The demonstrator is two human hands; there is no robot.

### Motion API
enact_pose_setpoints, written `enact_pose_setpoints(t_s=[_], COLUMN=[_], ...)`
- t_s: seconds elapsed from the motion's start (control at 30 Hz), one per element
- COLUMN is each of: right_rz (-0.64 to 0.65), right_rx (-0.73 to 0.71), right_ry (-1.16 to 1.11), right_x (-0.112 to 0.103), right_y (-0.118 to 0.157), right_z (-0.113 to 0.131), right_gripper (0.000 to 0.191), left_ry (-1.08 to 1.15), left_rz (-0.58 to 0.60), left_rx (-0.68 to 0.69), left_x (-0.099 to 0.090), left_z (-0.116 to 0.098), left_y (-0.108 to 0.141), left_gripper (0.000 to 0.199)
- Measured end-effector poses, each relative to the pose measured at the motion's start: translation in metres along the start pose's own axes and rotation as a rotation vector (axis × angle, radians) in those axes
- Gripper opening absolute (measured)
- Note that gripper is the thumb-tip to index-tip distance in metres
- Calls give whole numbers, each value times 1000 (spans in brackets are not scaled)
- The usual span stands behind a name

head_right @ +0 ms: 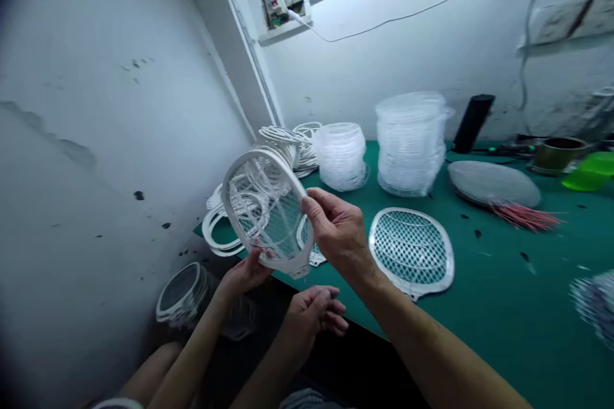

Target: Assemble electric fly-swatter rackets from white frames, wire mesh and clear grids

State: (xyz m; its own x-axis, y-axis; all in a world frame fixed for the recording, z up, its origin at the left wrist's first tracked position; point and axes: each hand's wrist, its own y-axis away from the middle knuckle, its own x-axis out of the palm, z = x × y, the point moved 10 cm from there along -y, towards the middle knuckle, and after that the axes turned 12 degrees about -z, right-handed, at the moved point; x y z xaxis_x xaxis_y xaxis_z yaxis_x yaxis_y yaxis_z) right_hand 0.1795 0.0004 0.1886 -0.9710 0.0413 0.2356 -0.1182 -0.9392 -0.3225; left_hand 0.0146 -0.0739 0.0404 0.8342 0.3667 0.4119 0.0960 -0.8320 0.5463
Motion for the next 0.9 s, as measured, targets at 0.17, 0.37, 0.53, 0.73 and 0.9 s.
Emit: enact_pose_setpoints(t_s=[0.17, 0.37, 0.53, 0.73, 0.9], right_rz=[297, 341, 331, 338, 292], right_rx=[112, 172, -19, -185, -224], right_ry=[-72, 229, 404, 489, 544], right_x=[54, 36, 5, -32, -55], right_y=[41, 73, 79, 84, 83], right_z=[-28, -95, -124, -136, -119], right_gripper=[50, 46, 42, 39, 34], left_ry=[-105, -95, -48, -26, -92], left_rz=[-26, -12, -51, -37, -20], left_rx=[181, 227, 232, 251, 231], left_x=[19, 12, 6, 9, 21], left_z=[87, 90, 76, 70, 77], left_y=[11, 13, 11, -1, -5], left_gripper=[51, 60, 70, 68, 70])
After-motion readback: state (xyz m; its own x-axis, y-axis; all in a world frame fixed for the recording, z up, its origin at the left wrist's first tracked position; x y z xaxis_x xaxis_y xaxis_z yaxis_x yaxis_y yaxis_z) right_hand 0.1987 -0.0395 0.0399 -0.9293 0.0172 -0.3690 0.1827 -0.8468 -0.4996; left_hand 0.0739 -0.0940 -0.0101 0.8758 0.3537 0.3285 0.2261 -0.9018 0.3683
